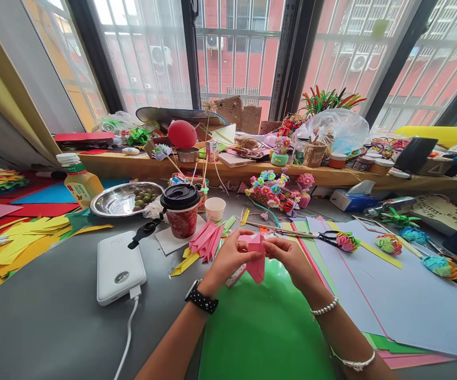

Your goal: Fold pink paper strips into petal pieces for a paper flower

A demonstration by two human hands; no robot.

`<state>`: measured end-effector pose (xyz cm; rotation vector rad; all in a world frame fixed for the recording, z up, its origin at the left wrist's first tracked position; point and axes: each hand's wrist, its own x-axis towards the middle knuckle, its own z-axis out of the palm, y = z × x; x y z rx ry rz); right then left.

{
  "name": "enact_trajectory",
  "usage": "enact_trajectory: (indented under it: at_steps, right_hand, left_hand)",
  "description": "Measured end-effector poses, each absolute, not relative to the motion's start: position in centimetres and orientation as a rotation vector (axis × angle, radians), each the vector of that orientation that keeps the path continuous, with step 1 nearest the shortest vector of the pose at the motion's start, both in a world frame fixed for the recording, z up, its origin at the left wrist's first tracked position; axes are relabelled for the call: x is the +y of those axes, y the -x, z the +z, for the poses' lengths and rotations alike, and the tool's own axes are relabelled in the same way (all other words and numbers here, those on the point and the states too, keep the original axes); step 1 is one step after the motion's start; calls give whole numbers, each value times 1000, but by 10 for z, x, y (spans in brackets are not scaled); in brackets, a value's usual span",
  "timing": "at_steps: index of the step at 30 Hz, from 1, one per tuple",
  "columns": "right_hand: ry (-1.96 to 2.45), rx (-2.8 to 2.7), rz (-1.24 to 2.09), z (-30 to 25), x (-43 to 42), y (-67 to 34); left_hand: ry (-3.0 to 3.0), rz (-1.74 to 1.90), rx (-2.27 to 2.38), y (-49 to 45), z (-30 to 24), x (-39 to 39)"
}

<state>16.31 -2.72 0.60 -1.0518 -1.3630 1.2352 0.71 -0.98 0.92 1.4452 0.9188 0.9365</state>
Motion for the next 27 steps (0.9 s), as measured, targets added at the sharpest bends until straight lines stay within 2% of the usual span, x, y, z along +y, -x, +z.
enact_trajectory:
  at_steps: [17, 27]
  right_hand:
    - [1128, -1429, 1070, 10, -29, -161]
    - [1143, -1592, 1044, 7, -29, -164]
  left_hand:
    - [-1458, 906, 900, -7, 3, -8]
    - [-1392, 939, 914, -4, 19, -9]
